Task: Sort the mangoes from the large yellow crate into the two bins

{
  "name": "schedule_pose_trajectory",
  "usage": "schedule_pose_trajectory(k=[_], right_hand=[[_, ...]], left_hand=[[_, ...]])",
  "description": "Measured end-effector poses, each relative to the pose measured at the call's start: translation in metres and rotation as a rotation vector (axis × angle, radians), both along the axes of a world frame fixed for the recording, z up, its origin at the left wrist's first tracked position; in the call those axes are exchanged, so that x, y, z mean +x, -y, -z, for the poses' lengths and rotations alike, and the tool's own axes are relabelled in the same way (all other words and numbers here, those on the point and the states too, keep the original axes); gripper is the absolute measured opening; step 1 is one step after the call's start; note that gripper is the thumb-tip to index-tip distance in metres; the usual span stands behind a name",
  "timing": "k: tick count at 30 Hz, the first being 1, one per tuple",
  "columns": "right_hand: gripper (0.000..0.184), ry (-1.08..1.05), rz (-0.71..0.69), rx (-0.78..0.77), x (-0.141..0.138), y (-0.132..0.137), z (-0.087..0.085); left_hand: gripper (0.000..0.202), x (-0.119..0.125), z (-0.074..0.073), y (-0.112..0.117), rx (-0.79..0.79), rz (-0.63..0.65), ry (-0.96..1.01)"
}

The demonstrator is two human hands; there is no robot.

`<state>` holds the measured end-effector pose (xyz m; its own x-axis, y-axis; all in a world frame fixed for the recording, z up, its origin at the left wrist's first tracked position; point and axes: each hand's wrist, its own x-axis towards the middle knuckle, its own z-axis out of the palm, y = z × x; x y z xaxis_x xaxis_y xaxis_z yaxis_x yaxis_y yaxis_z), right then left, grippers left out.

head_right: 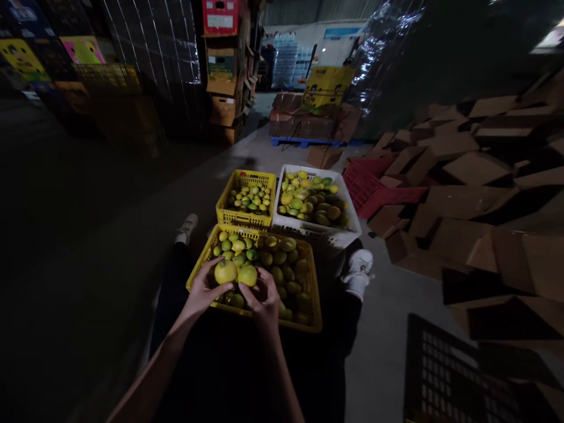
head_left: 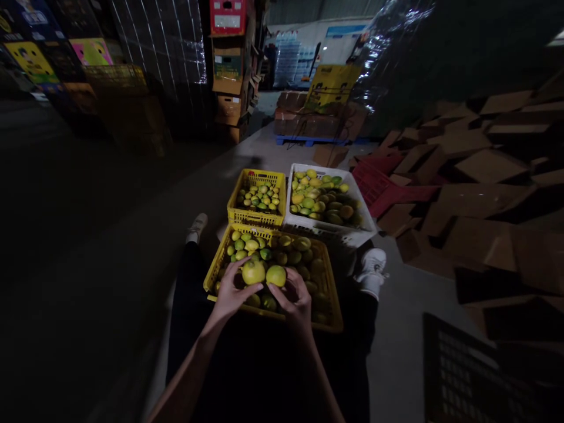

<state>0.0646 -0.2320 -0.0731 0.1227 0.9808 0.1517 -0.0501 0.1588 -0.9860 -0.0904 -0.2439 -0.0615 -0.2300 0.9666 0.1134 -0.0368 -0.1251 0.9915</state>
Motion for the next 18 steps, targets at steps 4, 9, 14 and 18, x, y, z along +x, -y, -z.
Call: schedule_pose_trajectory(k=[4,9,14,18], right_hand=[[0.04,-0.093,-0.068,-0.188,0.001,0.005,-0.013],[0.042,-0.163,-0.018,-0.395,0.0,0.01,-0.02],[0.035,-0.24,0.023,-0.465,-0.004,0.008,-0.011],[0.034,-0.373,-0.064,-0.453,-0.005,0.003,0.001]], left_hand=[[0.053,0.001,-0.003,0.001,-0.321,0.117,0.373],[0.04,0.006,-0.003,0.002,-0.504,0.081,0.524],[0.038,0.01,-0.003,0.0,-0.61,0.065,0.648],[0.03,0.008,-0.001,-0.003,-0.594,0.061,0.798]])
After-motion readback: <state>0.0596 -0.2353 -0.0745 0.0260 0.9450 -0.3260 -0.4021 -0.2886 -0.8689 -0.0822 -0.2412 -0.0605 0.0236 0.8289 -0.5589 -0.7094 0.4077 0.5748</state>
